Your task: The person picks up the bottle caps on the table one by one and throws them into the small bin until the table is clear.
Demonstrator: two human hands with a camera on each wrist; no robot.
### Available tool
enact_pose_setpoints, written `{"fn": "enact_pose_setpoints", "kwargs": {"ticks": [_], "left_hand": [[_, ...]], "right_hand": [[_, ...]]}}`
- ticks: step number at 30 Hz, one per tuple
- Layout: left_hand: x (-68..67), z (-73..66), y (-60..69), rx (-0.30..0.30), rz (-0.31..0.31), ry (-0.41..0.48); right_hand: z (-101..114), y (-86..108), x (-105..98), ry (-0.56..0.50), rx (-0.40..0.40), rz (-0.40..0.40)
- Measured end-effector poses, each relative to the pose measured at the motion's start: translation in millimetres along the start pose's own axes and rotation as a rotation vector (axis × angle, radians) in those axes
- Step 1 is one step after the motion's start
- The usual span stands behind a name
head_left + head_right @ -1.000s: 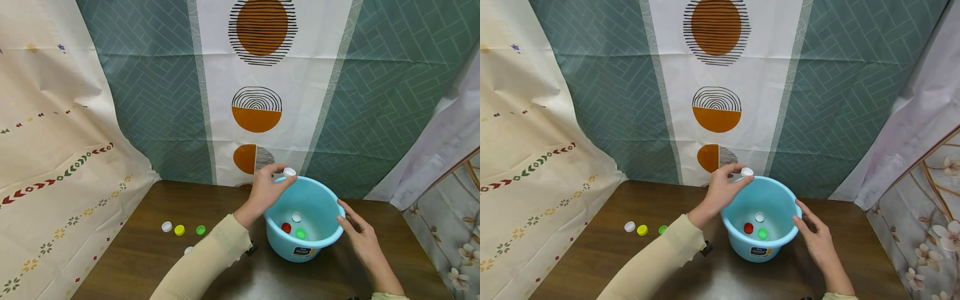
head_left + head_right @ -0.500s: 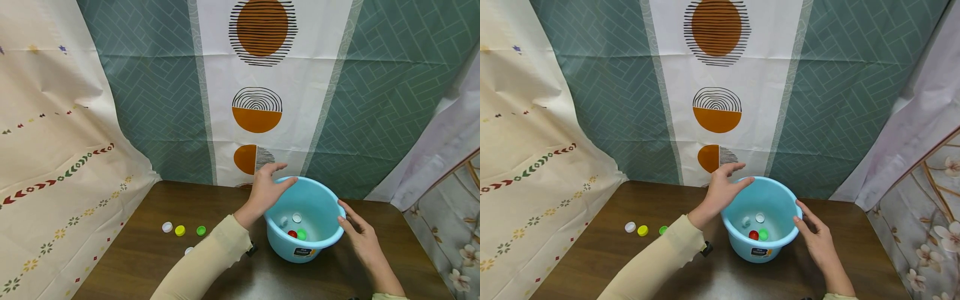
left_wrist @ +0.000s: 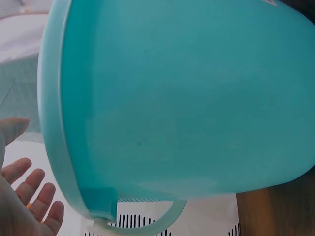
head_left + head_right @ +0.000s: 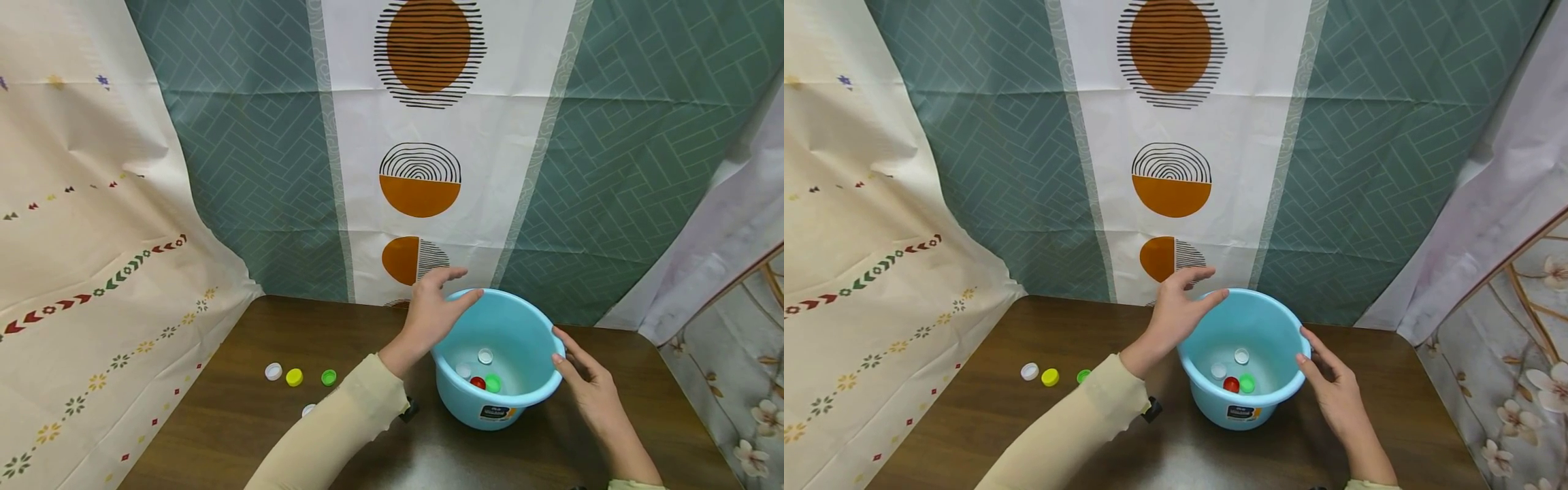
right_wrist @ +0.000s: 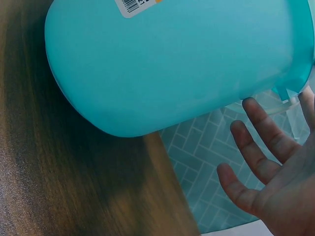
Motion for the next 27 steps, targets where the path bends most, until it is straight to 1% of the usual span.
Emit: {"fn": "enact_pose_setpoints", "kwargs": {"ticks": [7,13,17,22,27], "left_hand": [[-12.3,-2.9,2.5,0.018,-0.027,0.005],[-29.3,0.8,8.6,0.013,-0.059,0.024],[-46.8,5.6,14.7,0.001,-0.076,0.021],[-74.1,17.0,25.4,-0.024,-0.112,0.006],[-103.1,29.3,37.8,-0.064,-0.129,-0.030]], "right_hand": [[0.5,0.0,-0.2,-0.001,0.005,0.001],[0.8,0.5,0.3,0.004,0.007,0.002],[0.4,0.5,0.7,0.012,0.008,0.000],[1.5,0.7,0.9,0.011,0.005,0.003],[1.5,1.0,0.7,0.015,0.008,0.004]]}}
Point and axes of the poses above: each hand's wrist, its own y-axis away from the middle knuckle, its own x-axis out of the palm, z = x × y, the point moved 10 cm from there along -y, towards the middle knuckle, and after that the axes turned 15 degrees about x, right-handed, at the moved point
